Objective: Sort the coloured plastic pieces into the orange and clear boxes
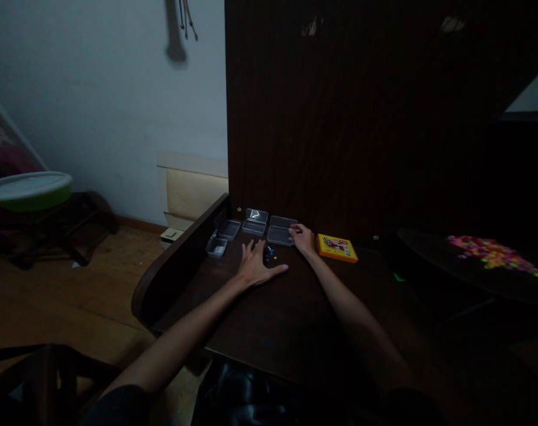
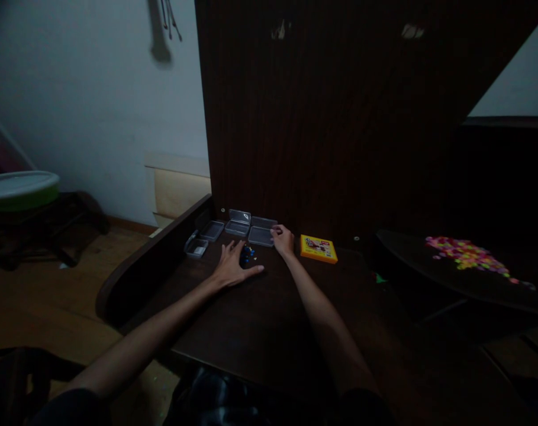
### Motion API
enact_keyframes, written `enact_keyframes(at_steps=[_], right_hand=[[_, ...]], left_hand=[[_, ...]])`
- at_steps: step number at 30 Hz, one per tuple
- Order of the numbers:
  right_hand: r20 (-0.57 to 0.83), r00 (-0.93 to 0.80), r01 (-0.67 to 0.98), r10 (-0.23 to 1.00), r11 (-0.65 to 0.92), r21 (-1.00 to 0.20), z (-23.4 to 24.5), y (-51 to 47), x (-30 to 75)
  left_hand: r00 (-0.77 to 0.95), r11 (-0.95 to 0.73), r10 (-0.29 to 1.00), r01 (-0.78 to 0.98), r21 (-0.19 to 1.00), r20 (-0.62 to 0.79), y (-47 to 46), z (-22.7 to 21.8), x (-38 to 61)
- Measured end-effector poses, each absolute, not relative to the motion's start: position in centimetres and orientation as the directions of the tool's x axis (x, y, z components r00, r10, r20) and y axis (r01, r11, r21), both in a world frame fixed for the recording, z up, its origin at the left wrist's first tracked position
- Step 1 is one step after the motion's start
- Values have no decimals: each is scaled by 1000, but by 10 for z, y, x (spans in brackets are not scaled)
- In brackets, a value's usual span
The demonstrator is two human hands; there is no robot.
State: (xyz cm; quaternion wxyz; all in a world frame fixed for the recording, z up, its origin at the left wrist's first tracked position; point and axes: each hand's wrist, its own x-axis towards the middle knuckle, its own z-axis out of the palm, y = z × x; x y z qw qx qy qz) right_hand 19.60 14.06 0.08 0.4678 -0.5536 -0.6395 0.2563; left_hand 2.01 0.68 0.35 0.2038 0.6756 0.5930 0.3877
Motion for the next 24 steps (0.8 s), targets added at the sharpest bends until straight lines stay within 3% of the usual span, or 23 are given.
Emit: enact_keyframes(at_steps=[4, 7, 16, 22, 24], right_hand=[[309, 119, 588, 944, 184, -788, -4, 152, 197], [313, 142, 655, 939, 148, -741, -6, 157, 189], [399, 87, 774, 913, 190, -604, 2, 153, 179], [474, -73, 831, 878, 317, -457, 28, 138, 259], [460, -252, 849, 851, 423, -317, 34, 133, 298]], left_hand=[[224, -317, 940, 857, 407, 259, -12, -3, 24], [213, -277, 950, 913, 300, 227, -7, -3, 25], [23, -84, 974, 960, 267, 225, 11, 2, 42], [-93, 46, 985, 954, 295, 147, 23, 0, 57], [-82, 45, 990, 953, 300, 111, 26, 0, 55]])
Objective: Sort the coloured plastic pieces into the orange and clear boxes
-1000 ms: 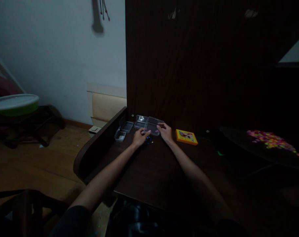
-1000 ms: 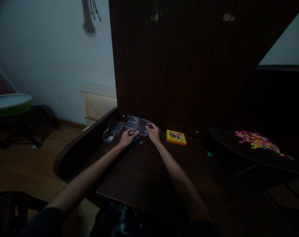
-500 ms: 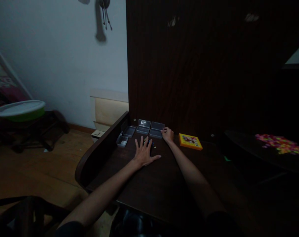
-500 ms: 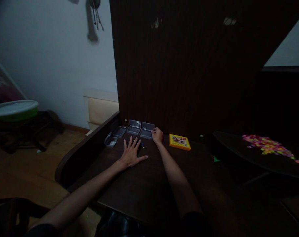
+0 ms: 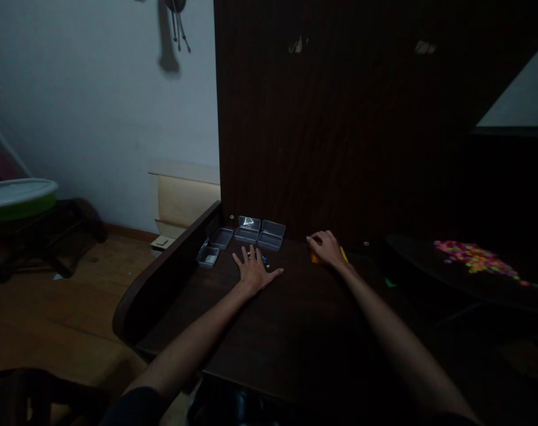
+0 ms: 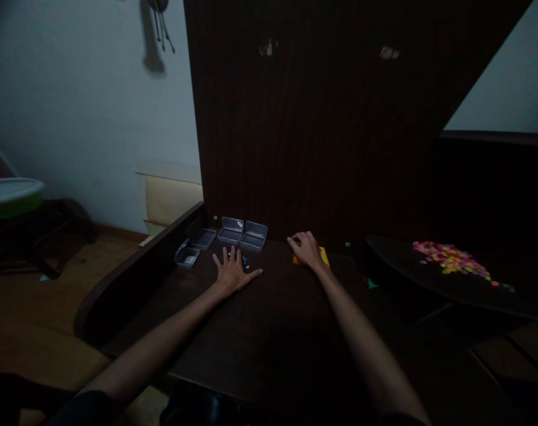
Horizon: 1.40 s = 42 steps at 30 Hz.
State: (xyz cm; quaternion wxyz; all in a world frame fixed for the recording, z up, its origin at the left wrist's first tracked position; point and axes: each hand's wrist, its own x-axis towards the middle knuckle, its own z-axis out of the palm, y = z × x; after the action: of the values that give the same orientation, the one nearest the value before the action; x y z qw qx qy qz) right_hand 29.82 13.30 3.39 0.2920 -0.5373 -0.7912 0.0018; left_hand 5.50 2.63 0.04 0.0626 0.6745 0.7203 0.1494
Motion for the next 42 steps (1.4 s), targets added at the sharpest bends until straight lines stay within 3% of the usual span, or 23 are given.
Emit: enact_keyframes(at_steps=[3, 7, 16, 24, 30, 35, 38, 42], right_hand=[[315, -382, 866, 869, 456, -207, 32, 125, 351], [161, -358, 924, 920, 374, -83, 15, 111, 387], [189, -473, 861, 861, 497, -109, 6, 90, 360], [68, -475, 851, 877, 478, -219, 17, 88, 332], [163, -461, 792, 872, 487, -367, 43, 86, 318], [223, -447, 767, 866, 499, -403, 64, 89, 324], [261, -418, 752, 870, 493, -437, 69, 91, 329], [194, -336, 627, 922, 372, -684, 73, 88, 330]], left_hand=[[-59, 25, 992, 959, 282, 112, 27, 3, 47], [-29, -14, 987, 965, 263, 159, 27, 6, 37], [77, -140, 972, 948, 285, 223, 42, 1, 27], [281, -346, 925, 902, 257, 258, 52, 5, 20], [316, -354, 933, 893, 278, 172, 66, 13, 31], [320, -409, 899, 858, 312, 301, 57, 18, 41], [336, -478, 863, 785, 394, 376, 44, 16, 53], [273, -350, 937, 719, 601, 220, 36, 10, 73]])
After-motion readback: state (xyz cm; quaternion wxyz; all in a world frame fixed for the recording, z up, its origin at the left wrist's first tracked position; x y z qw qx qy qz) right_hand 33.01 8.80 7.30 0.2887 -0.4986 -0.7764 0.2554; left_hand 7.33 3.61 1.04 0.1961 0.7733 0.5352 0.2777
